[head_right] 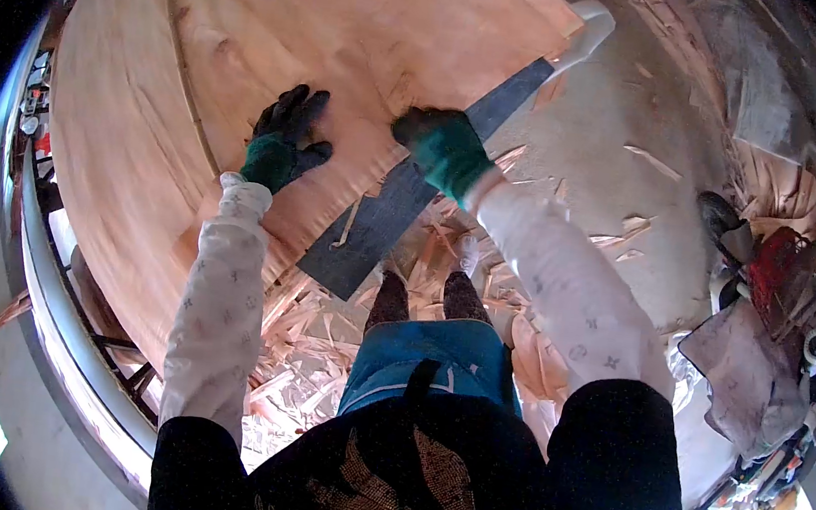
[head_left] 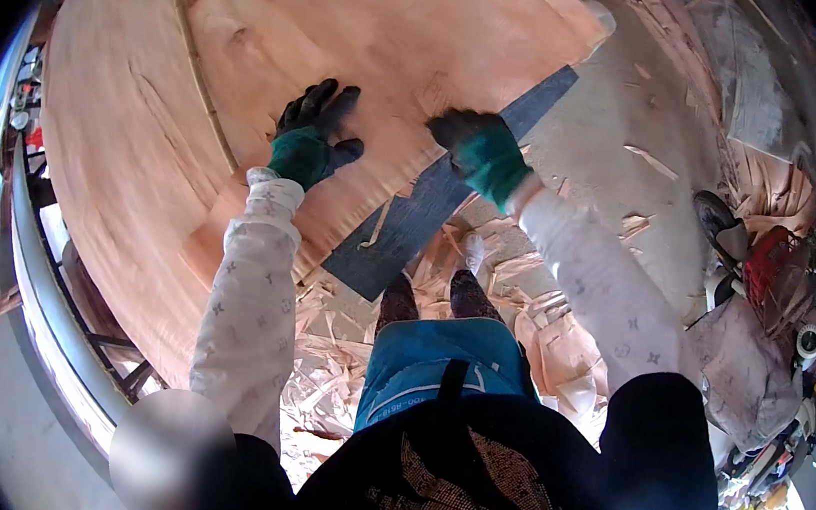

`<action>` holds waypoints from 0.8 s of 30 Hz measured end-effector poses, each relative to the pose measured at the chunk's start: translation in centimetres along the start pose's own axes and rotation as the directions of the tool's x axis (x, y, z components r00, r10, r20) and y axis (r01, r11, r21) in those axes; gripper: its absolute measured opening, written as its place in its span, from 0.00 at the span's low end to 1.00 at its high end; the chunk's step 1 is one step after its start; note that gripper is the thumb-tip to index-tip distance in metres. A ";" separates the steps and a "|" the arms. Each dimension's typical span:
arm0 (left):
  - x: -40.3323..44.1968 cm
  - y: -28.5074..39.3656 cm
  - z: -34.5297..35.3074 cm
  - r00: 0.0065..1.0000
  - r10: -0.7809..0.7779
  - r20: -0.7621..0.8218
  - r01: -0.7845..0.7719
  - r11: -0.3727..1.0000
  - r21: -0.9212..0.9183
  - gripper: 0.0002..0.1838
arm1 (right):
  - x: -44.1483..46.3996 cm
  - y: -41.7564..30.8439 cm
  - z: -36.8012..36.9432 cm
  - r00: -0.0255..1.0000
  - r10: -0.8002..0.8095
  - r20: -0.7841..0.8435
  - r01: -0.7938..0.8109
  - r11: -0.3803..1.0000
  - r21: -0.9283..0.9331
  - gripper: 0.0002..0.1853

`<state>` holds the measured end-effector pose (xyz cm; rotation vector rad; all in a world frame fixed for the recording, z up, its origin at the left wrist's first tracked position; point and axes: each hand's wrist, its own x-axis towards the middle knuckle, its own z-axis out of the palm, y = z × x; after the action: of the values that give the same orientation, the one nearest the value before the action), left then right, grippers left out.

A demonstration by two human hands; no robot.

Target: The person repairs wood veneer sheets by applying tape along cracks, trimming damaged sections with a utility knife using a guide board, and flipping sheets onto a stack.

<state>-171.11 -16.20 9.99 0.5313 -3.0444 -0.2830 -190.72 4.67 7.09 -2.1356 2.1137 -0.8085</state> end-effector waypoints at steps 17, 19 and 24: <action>-0.5 -0.2 -0.2 0.997 0.018 -0.081 -0.023 0.997 -0.070 0.42 | 3.5 -12.6 2.2 0.920 0.393 0.012 -0.390 0.917 -0.084 0.14; -0.3 -1.1 -0.7 0.995 0.070 -0.069 -0.079 0.987 -0.141 0.42 | 4.2 -13.8 2.9 0.905 0.425 -0.010 -0.415 0.879 -0.235 0.15; -5.9 -1.5 -13.0 0.949 0.309 0.061 -0.302 0.948 -0.101 0.44 | 3.8 -14.3 4.0 0.922 0.386 0.015 -0.353 0.858 -0.372 0.19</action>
<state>-164.16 -17.84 22.45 0.0399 -3.1042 -0.4316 -176.18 0.85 10.24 -1.7468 2.6715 -0.2943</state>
